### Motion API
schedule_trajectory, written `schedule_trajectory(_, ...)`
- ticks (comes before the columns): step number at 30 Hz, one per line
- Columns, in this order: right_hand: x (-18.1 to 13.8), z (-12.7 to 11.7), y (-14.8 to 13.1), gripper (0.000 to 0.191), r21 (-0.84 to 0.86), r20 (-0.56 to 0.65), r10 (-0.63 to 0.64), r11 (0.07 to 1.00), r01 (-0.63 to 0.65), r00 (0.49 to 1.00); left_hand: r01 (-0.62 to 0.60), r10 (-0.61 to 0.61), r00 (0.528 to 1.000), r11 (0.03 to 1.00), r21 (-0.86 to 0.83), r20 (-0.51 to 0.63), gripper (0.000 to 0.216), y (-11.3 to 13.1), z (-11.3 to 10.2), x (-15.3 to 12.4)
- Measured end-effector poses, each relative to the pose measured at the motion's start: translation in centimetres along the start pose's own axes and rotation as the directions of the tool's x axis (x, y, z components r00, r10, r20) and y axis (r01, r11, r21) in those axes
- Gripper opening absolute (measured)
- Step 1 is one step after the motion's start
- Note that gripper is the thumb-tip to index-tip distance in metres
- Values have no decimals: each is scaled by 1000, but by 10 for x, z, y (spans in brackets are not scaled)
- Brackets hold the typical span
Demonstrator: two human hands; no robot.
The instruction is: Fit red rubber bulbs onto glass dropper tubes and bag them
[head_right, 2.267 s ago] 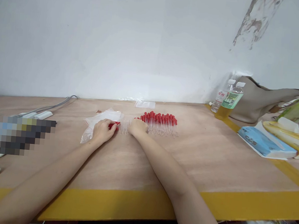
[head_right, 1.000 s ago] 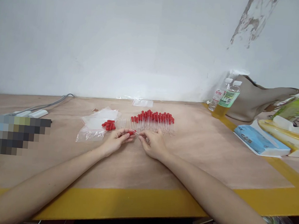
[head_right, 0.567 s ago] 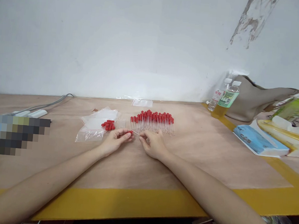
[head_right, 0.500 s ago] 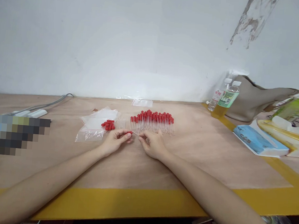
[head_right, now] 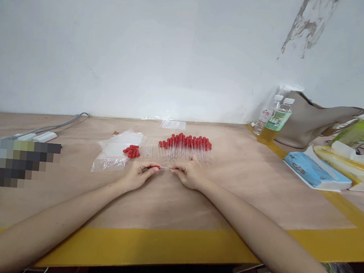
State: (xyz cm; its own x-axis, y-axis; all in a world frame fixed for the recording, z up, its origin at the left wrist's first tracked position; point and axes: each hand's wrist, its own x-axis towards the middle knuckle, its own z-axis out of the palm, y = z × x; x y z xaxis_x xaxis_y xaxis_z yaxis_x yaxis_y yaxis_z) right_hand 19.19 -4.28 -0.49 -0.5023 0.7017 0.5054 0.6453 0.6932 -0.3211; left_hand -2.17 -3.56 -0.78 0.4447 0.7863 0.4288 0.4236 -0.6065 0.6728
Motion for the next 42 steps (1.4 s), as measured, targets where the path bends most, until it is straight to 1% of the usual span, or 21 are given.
schedule_trajectory(3,0,-1,3,22,-88,8,-85,992,85,996,-7,5,999,999,43,48,22,2,0,-1)
schedule_trajectory(6,0,1,2,24,-201,-23,-172,966,164,985,-30,25,998,995,93,55,22,4,1,-2)
schedule_trajectory(8,0,4,0,24,-277,-46,-221,940,200,974,-69,61,996,985,157,58,23,4,0,-3)
schedule_trajectory(11,1,9,-3,25,-341,-55,-274,909,240,960,-170,154,985,941,291,79,25,5,-1,-3)
schedule_trajectory(14,2,14,-4,24,-341,-67,-297,904,258,953,-279,261,960,859,430,101,25,3,-4,-3)
schedule_trajectory(16,2,16,-4,23,-325,-72,-296,910,258,952,-324,310,944,810,489,112,24,1,-6,-2)
schedule_trajectory(21,2,19,-9,22,-293,-94,-279,925,241,956,-400,383,912,753,523,146,23,-5,-6,0)
schedule_trajectory(24,4,20,-12,24,-287,-113,-262,932,221,959,-425,410,900,747,510,149,22,-5,-4,-1)
schedule_trajectory(27,5,19,-14,24,-267,-93,-239,941,207,967,-417,397,906,778,470,146,21,-4,-6,0)
schedule_trajectory(30,8,12,-15,23,-242,-50,-196,954,178,979,-372,345,927,805,461,145,23,-5,-12,4)
schedule_trajectory(33,10,5,-16,22,-265,-13,-160,952,150,987,-308,276,951,840,447,136,25,-7,-20,8)
schedule_trajectory(36,11,3,-16,21,-303,16,-166,939,164,986,-275,229,960,872,404,160,25,-8,-24,8)
schedule_trajectory(38,10,5,-16,21,-315,27,-177,932,177,984,-268,210,960,880,392,184,25,-5,-24,7)
schedule_trajectory(40,9,6,-15,21,-311,32,-172,935,173,985,-261,201,962,875,408,184,27,-3,-24,6)
schedule_trajectory(42,11,5,-15,21,-269,27,-129,954,131,991,-239,205,971,852,466,122,38,-1,-28,7)
